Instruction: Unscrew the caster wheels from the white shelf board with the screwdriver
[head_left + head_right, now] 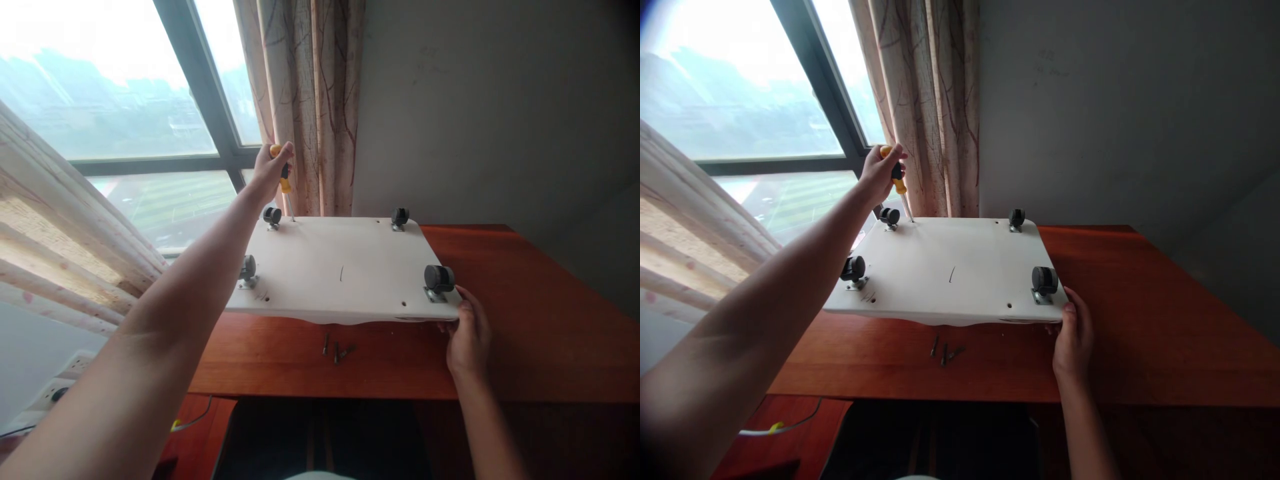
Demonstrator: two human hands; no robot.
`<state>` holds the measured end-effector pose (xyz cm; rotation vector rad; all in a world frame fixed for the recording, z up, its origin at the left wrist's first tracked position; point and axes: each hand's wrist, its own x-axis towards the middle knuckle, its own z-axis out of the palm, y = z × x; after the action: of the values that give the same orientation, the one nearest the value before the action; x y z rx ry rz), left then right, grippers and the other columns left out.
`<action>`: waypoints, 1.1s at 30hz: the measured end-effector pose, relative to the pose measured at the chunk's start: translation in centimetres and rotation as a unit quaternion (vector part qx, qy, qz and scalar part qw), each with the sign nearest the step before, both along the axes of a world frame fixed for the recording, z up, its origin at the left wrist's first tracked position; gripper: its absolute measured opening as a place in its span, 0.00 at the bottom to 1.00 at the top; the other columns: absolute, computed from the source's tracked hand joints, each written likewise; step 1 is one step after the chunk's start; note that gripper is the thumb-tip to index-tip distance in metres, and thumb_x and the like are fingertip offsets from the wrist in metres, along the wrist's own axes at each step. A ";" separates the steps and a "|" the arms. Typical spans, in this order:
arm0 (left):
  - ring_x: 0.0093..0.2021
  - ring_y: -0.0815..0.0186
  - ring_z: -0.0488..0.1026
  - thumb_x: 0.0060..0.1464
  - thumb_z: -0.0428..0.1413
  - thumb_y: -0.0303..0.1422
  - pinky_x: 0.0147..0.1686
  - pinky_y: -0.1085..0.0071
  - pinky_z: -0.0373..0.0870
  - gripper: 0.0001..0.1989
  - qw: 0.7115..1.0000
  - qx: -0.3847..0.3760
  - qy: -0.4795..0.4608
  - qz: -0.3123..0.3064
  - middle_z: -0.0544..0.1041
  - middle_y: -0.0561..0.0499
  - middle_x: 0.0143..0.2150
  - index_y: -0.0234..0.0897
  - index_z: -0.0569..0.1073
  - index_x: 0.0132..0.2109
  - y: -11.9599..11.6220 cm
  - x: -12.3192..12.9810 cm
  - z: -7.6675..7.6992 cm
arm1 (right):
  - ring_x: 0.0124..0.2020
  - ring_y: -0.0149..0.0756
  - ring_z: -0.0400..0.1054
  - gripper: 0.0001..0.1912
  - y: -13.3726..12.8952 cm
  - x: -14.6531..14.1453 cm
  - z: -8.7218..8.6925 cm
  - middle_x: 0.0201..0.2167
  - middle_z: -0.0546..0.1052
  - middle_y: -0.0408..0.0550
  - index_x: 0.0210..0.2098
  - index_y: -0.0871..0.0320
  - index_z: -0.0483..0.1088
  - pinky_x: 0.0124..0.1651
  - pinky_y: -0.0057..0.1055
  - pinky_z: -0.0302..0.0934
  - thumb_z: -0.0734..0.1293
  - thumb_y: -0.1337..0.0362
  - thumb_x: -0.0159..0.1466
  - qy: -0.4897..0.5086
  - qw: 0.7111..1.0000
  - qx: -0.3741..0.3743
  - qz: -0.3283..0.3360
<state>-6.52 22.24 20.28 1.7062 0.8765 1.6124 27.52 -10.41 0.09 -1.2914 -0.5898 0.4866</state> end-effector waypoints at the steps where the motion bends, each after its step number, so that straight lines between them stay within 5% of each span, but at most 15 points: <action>1: 0.33 0.65 0.77 0.56 0.57 0.55 0.32 0.67 0.77 0.21 1.000 -0.005 -0.007 -0.010 0.79 0.47 0.39 0.42 0.70 0.39 0.0 0.1 0.1 | 0.27 0.31 0.64 0.26 0.0 0.0 0.0 0.43 0.75 0.51 0.51 0.56 0.74 0.27 0.29 0.61 0.67 0.48 0.60 -0.001 1.000 0.000 0.002; 4: 0.33 0.64 0.78 0.59 0.52 0.56 0.30 0.68 0.76 0.23 0.997 -0.040 -0.057 -0.030 0.79 0.45 0.37 0.40 0.72 0.37 -0.2 0.3 0.3 | 0.28 0.32 0.65 0.26 -0.1 0.0 0.1 0.44 0.75 0.52 0.52 0.55 0.73 0.28 0.29 0.61 0.66 0.47 0.61 -0.006 1.000 -0.004 0.005; 12: 0.24 0.71 0.74 0.52 0.66 0.43 0.25 0.74 0.72 0.16 0.988 -0.075 -0.132 -0.010 0.77 0.53 0.34 0.41 0.68 0.32 -1.5 0.8 0.7 | 0.30 0.33 0.65 0.26 -0.1 -0.2 0.4 0.45 0.75 0.52 0.51 0.56 0.74 0.27 0.28 0.61 0.67 0.48 0.59 0.009 1.000 -0.006 -0.001; 15: 0.21 0.73 0.69 0.55 0.63 0.45 0.22 0.75 0.69 0.16 0.987 -0.081 -0.135 -0.020 0.76 0.53 0.31 0.40 0.69 0.32 -1.4 0.8 0.7 | 0.30 0.33 0.66 0.26 -0.2 -0.3 0.5 0.45 0.75 0.52 0.51 0.56 0.74 0.27 0.28 0.61 0.67 0.48 0.59 0.009 1.000 -0.003 -0.003; 19: 0.26 0.69 0.72 0.61 0.54 0.51 0.24 0.72 0.69 0.21 0.984 -0.104 -0.141 -0.040 0.77 0.49 0.32 0.38 0.71 0.31 -1.3 0.7 0.8 | 0.29 0.32 0.65 0.26 -0.2 -0.3 0.6 0.44 0.76 0.51 0.51 0.56 0.74 0.26 0.27 0.59 0.68 0.48 0.59 0.013 1.000 0.002 -0.001; 26: 0.32 0.66 0.77 0.53 0.65 0.42 0.32 0.70 0.72 0.15 0.989 -0.082 -0.113 -0.050 0.76 0.51 0.36 0.40 0.68 0.35 -1.9 0.4 0.4 | 0.28 0.31 0.64 0.26 -0.1 -0.2 0.4 0.44 0.76 0.52 0.51 0.56 0.74 0.27 0.28 0.60 0.67 0.47 0.59 0.003 1.000 -0.006 -0.004; 33: 0.30 0.67 0.74 0.63 0.52 0.50 0.30 0.70 0.71 0.20 0.984 -0.095 -0.133 -0.075 0.74 0.48 0.35 0.37 0.71 0.35 -1.6 0.5 0.7 | 0.29 0.32 0.65 0.26 -0.1 -0.2 0.4 0.42 0.76 0.51 0.51 0.57 0.74 0.26 0.27 0.59 0.67 0.47 0.59 0.010 1.000 -0.002 0.000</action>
<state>-6.00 20.65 20.93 1.3546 0.7270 1.5573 27.33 -10.53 0.50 -1.2882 -0.5727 0.5009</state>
